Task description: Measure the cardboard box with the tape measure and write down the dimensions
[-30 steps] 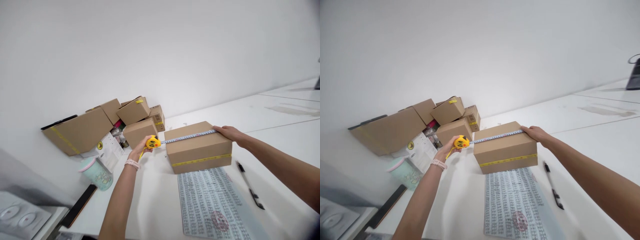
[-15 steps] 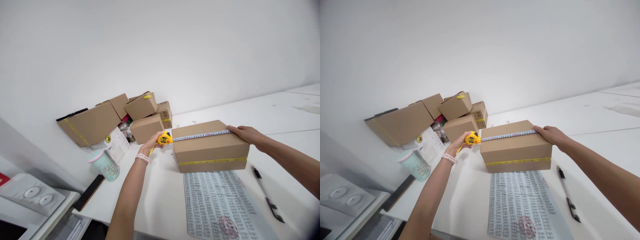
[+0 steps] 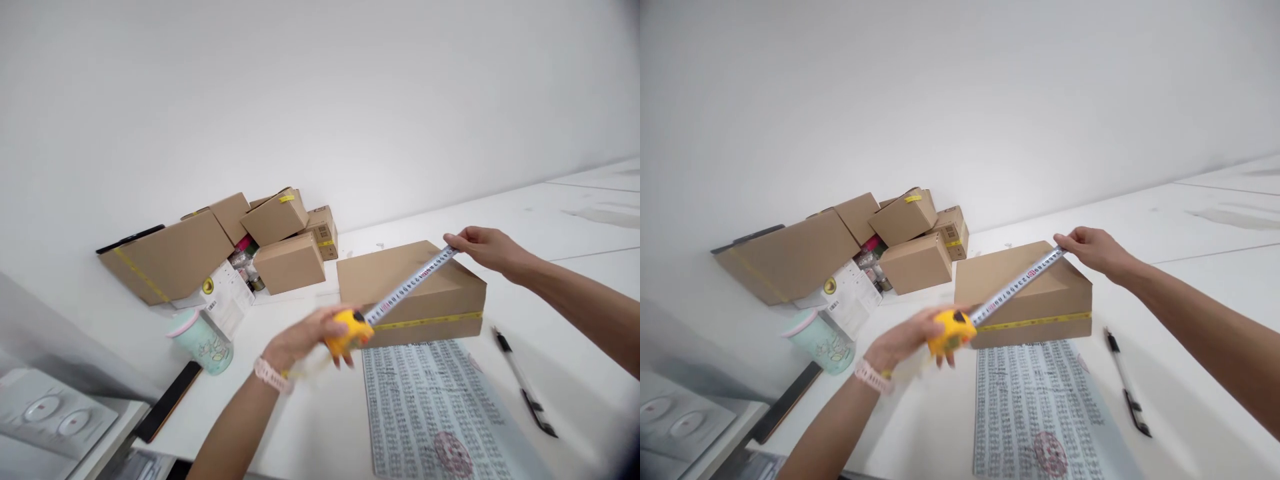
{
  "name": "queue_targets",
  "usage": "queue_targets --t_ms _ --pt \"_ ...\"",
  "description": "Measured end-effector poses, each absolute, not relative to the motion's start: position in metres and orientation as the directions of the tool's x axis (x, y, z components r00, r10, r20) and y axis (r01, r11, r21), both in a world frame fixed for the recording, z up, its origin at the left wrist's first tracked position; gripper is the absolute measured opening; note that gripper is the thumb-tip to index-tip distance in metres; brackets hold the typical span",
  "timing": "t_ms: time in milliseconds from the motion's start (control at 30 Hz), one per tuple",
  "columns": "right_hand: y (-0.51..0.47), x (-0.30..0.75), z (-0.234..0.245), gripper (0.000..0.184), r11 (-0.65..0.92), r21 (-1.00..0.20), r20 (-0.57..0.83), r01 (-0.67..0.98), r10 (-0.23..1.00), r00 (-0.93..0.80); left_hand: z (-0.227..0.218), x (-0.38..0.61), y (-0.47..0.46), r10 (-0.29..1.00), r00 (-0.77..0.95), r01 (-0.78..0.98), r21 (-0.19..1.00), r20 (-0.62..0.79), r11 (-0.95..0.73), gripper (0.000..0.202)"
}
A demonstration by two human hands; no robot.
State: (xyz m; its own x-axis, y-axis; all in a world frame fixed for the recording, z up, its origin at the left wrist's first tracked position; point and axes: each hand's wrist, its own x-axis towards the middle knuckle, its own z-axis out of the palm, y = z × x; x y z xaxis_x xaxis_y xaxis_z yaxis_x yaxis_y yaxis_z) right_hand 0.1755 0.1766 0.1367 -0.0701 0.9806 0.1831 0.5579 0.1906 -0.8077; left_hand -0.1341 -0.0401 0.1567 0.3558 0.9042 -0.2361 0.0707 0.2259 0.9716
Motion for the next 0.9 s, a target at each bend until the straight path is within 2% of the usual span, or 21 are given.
queue_targets --t_ms 33,100,167,267,367,467,900 --pt "0.177 0.173 0.143 0.039 0.230 -0.811 0.182 0.538 0.973 -0.143 0.147 -0.117 -0.054 0.830 0.469 0.021 0.943 -0.302 0.331 0.067" --pt "0.178 0.164 0.152 0.041 0.284 -0.814 0.150 0.506 0.945 -0.290 0.124 -0.079 -0.076 0.806 0.523 -0.190 0.884 -0.276 0.427 0.061" --pt "0.183 0.150 0.157 0.041 0.324 -0.807 0.146 0.494 0.919 -0.365 0.103 -0.044 -0.087 0.879 0.440 -0.422 0.823 -0.182 0.381 0.058" --pt "0.192 0.130 0.156 0.042 0.351 -0.789 0.197 0.505 0.922 -0.334 0.092 -0.007 -0.078 0.927 0.346 -0.549 0.771 -0.143 0.324 0.067" --pt "0.201 0.117 0.149 0.058 0.354 -0.767 0.226 0.534 0.930 -0.291 0.101 0.008 -0.054 0.959 0.242 -0.570 0.779 -0.147 0.263 0.070" --pt "0.205 0.110 0.141 0.066 0.367 -0.718 0.196 0.592 0.922 -0.334 0.110 0.011 -0.034 0.965 0.188 -0.552 0.792 -0.185 0.260 0.068" --pt "0.218 0.099 0.124 0.064 0.469 -0.443 0.153 0.764 0.879 -0.451 0.110 0.028 -0.026 0.963 0.138 -0.578 0.770 -0.233 0.270 0.072"
